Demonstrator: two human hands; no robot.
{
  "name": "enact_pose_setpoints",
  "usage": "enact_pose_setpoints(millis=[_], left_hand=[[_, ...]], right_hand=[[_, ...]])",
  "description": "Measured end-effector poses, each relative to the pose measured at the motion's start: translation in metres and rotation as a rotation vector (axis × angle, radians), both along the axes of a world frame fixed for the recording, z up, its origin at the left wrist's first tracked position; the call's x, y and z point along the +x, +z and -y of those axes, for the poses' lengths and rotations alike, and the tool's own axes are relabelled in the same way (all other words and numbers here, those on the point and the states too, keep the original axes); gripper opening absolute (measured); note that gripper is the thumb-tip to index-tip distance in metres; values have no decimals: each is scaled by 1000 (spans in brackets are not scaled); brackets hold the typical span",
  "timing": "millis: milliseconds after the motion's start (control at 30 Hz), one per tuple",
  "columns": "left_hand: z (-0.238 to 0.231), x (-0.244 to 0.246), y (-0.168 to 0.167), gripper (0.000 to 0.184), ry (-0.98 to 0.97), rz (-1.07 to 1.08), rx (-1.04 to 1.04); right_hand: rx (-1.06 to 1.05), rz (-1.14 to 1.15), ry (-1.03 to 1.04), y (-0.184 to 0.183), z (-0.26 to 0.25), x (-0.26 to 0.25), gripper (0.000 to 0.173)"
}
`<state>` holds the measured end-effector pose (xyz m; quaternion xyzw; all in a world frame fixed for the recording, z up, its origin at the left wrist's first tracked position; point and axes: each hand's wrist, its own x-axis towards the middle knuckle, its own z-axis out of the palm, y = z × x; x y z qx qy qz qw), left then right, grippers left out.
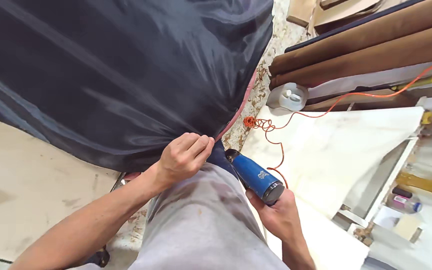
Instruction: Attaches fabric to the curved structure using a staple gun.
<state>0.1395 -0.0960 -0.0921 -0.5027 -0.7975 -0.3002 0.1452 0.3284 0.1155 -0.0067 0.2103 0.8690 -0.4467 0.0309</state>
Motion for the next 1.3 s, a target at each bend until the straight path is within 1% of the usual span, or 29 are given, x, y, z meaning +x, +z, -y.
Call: enact_pose_setpoints(millis=[267, 433, 633, 1067, 1200, 1300], left_hand=[[-2, -3, -1, 19, -49, -24, -28], [-2, -4, 1, 20, -88, -44, -59], [-2, -6, 7, 21, -123, -79, -94], [0, -9, 6, 21, -129, -13, -29], [-1, -10, 5, 22, -119, -11, -22], [-2, -9, 5, 22, -111, -8, -25]], right_hand=[[-17, -8, -26, 7, 7, -6, 26], [95, 16, -13, 19, 15, -25, 27], [243, 73, 72, 32, 23, -53, 35], [294, 136, 105, 32, 34, -63, 36], [317, 174, 102, 37, 36, -66, 32], [337, 245, 100, 40, 35, -70, 28]])
